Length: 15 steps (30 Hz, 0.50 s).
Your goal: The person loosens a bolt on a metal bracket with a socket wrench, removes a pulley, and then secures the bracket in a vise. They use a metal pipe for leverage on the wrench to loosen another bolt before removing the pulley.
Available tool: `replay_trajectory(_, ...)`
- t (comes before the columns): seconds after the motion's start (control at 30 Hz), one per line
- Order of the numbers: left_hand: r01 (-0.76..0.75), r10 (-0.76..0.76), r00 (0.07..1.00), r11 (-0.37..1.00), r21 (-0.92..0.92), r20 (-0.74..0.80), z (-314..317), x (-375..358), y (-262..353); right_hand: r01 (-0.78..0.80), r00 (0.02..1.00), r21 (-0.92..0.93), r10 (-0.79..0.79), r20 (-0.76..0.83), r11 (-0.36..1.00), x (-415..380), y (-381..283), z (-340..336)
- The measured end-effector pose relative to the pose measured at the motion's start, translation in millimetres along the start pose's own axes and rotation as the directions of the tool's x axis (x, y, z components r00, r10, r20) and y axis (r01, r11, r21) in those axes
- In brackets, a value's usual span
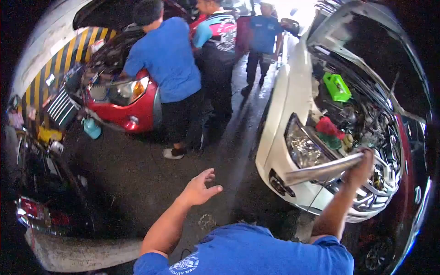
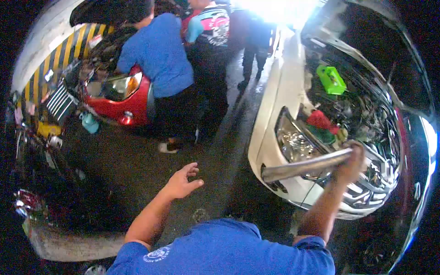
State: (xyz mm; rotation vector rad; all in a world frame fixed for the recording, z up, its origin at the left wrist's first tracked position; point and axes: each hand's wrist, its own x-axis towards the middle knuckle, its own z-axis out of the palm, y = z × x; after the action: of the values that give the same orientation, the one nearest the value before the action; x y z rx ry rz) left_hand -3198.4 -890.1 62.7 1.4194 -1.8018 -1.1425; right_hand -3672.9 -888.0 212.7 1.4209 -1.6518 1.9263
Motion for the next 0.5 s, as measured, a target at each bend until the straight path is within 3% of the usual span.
replay_trajectory(0.03,-0.066,0.066,0.997,0.997,-0.024,-0.033,-7.5,-12.3,0.1,0.200,0.979,-0.207,-0.186,0.082,0.958,-18.8,-24.3,38.9)
replay_trajectory(0.07,-0.033,0.031,0.998,0.999,-0.036,-0.059,-15.0,-21.7,3.0,-0.260,0.962,0.472,0.185,0.199,0.842,-39.8,-44.1,81.3)
replay_trajectory(0.13,-0.252,0.299,0.942,0.931,0.263,-0.154,-29.7,-29.9,10.4,-0.310,0.923,0.589,0.087,0.376,0.746,-81.5,-69.8,153.6)
replay_trajectory(0.17,-0.180,0.235,0.950,0.950,0.257,-0.204,-36.3,-32.0,11.0,-0.367,0.894,0.654,0.055,0.446,0.662,-103.4,-84.4,188.6)
replay_trajectory(0.23,-0.214,0.335,0.904,0.893,0.396,-0.266,-54.3,-31.5,2.8,-0.459,0.817,0.680,-0.029,0.575,0.572,-143.7,-109.3,249.0)
replay_trajectory(0.27,-0.153,0.286,0.911,0.905,0.397,-0.299,-65.8,-32.1,-13.4,-0.498,0.815,0.709,-0.011,0.580,0.500,-166.6,-125.0,279.8)
replay_trajectory(0.33,0.013,0.018,0.982,0.987,0.161,-0.189,-85.2,-28.2,-51.8,-0.503,0.768,0.671,-0.075,0.636,0.545,-198.4,-154.1,326.1)
replay_trajectory(0.4,0.056,-0.024,0.967,0.991,0.120,-0.254,-118.4,-32.5,-83.8,-0.558,0.708,0.644,-0.105,0.699,0.524,-228.2,-180.6,376.0)
replay_trajectory(0.43,0.060,-0.032,0.953,0.995,0.083,-0.302,-138.1,-33.0,-100.0,-0.669,0.641,0.630,-0.124,0.758,0.394,-242.5,-200.6,399.1)
replay_trajectory(0.47,0.076,-0.031,0.925,0.992,0.104,-0.379,-153.3,-33.5,-119.7,-0.724,0.567,0.588,-0.173,0.805,0.361,-261.6,-207.1,429.9)
replay_trajectory(0.5,0.175,-0.121,0.902,0.980,0.095,-0.414,-173.8,-31.4,-125.3,-0.910,0.388,0.406,-0.167,0.906,0.085,-276.8,-230.3,450.6)
